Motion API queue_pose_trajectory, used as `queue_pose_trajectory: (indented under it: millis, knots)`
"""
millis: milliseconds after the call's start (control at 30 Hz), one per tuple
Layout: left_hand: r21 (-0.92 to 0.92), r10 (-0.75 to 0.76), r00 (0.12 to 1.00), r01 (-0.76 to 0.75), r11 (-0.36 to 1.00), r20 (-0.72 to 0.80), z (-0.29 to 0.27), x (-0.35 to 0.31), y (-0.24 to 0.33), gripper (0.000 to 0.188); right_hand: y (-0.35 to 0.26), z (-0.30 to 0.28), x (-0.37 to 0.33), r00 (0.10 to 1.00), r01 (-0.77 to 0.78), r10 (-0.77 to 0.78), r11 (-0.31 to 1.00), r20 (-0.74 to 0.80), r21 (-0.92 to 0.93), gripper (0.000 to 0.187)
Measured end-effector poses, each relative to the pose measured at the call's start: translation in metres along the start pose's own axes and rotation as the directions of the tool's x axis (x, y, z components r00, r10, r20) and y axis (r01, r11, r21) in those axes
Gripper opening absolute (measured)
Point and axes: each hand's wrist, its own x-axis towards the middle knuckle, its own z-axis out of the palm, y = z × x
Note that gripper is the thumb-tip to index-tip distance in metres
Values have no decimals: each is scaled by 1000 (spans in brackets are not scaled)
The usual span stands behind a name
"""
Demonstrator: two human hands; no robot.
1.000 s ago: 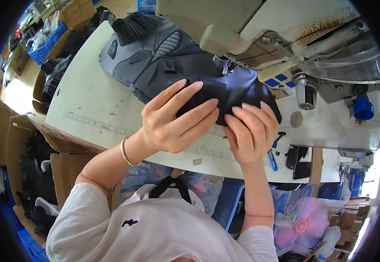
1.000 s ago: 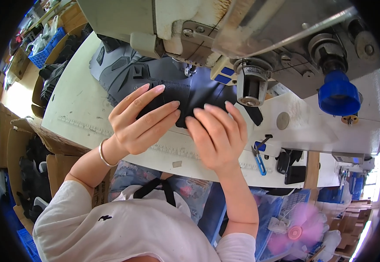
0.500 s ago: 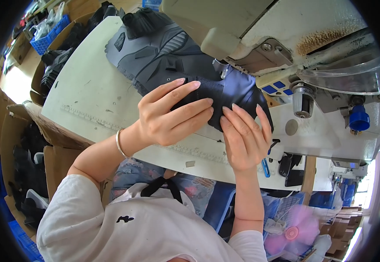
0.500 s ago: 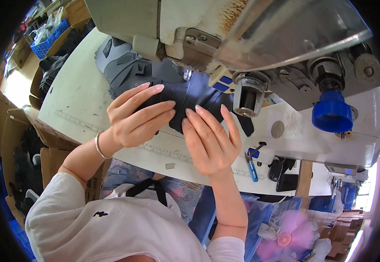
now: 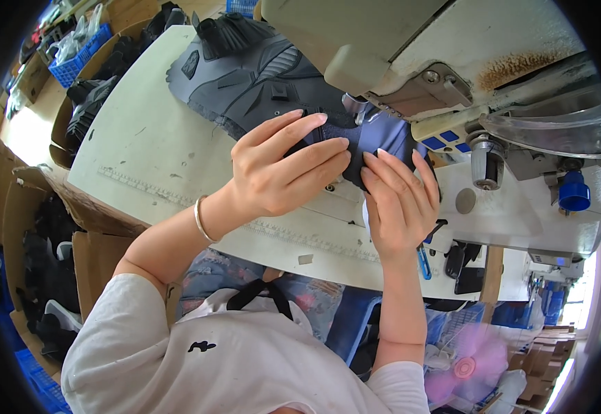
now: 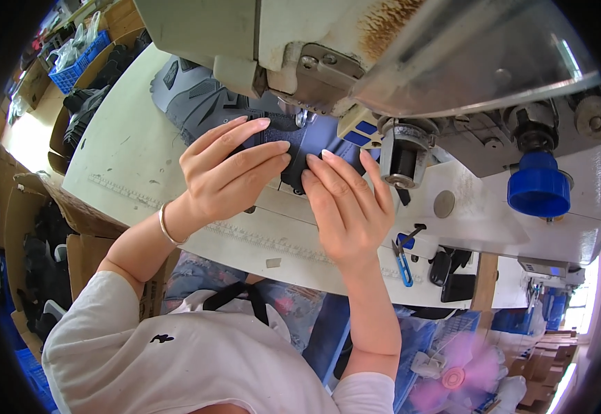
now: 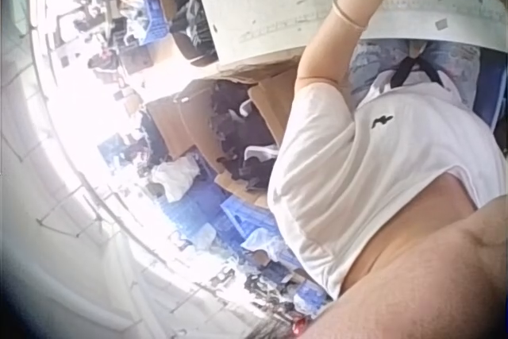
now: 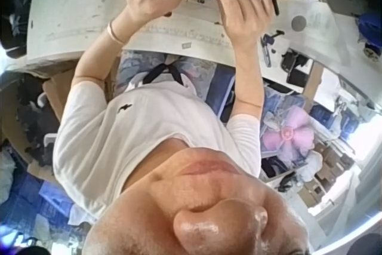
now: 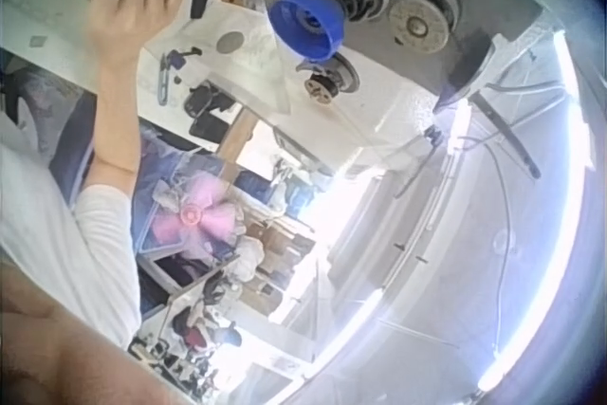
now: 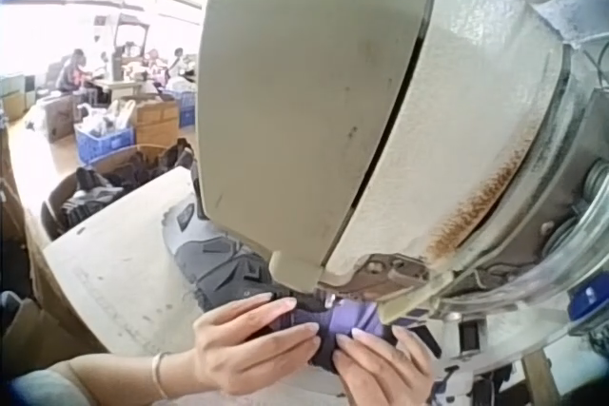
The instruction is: Stitch together multiple black fabric and plastic components of footwear using an industrial sewing machine.
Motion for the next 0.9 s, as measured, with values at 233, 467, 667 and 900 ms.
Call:
queue_pose_trajectory:
  millis: [233,467,667,900]
  knots:
    - [-2,-13,1000,13,1000,15,1,2,1,14,4,4,0,1000,-1,1,1000,-24,-7,4]
    - [11,-4,998,5,1000,-58,13,11,-5,13,15,7,7,999,16,-17,1000,-44,-24,12]
    - [-9,13,998,-13,1000,-56,15,4,-12,19,16,9,8,999,5,-4,1000,-39,13,15]
    - [-91,4,999,-9,996,-52,12,5,-11,18,17,9,11,999,10,-10,1000,-41,16,18]
